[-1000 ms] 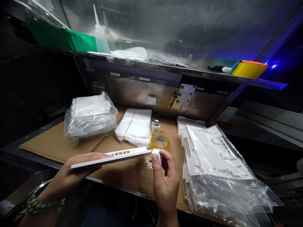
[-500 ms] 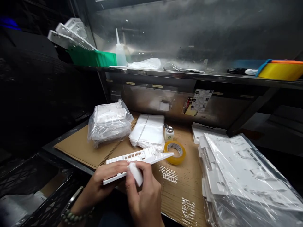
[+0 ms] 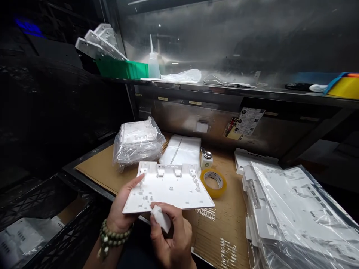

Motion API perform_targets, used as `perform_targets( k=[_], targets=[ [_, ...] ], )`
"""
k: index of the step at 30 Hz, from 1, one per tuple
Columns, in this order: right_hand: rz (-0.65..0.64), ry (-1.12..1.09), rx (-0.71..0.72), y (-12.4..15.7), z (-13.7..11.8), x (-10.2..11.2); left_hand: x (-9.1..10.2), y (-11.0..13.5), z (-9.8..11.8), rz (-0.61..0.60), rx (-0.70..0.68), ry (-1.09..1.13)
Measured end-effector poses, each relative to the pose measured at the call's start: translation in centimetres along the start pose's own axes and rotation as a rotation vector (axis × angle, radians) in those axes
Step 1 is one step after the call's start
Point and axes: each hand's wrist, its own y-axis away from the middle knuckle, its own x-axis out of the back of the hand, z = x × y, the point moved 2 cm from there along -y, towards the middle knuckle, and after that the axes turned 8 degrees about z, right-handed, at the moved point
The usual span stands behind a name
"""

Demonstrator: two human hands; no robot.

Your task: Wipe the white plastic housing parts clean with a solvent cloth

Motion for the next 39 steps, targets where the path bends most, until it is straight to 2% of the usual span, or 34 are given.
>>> perform_targets(
  k=[3, 5, 8, 11, 13, 17, 23, 26, 29, 32, 34, 35, 39],
  targets=[
    [-0.164, -0.137, -0.136, -0.1, -0.2, 0.8, -0.4, -0.1, 0.5, 0.034, 0.052, 0.021],
    [-0.234, -0.128, -0.145, -0.6, -0.5, 1.6, -0.5, -0.1, 0.6, 0.018, 0.052, 0.037],
    [-0.174, 0.067, 0.051, -1.4, -1.5, 2.2, -1.0, 0.2, 0.1, -0.020, -0.005, 0.077],
    [-0.071, 0.218, 0.215, -1.3, -2.4, 1.5, -1.8, 0.8, -0.6, -0.053, -0.054, 0.089],
    [-0.070, 0.237, 0.245, -0.8, -2.9, 0.6, -2.2, 1.2, -1.0, -0.065, -0.120, 0.070],
    [-0.146, 0.267, 0.321, -0.2, -3.3, -0.4, -2.6, 1.5, -0.9, -0.048, -0.302, 0.021],
    [-0.134, 0.332, 0.310, 0.1, -3.0, -1.0, -2.0, 1.1, -0.7, -0.082, -0.301, 0.013],
    [-0.167, 0.328, 0.360, 0.5, -2.8, -1.6, -1.0, 0.8, -0.3, -0.187, -0.201, 0.051],
    [-0.151, 0.374, 0.293, -0.6, -1.5, 0.3, 1.0, 0.5, 1.2, -0.333, -0.095, 0.147],
    [0.071, 0.453, 0.162, -2.5, 0.1, 4.8, 3.3, 0.3, 3.4, -0.410, -0.117, 0.228],
    [0.207, 0.500, 0.129, -3.4, 0.8, 7.3, 4.5, 0.3, 4.5, -0.433, -0.145, 0.243],
    [0.235, 0.511, 0.131, -3.7, 1.0, 8.0, 5.0, 0.4, 4.8, -0.434, -0.158, 0.238],
    [0.112, 0.513, 0.166, -3.8, 1.9, 7.8, 6.1, 0.6, 4.9, -0.359, -0.211, 0.147]
  ],
)
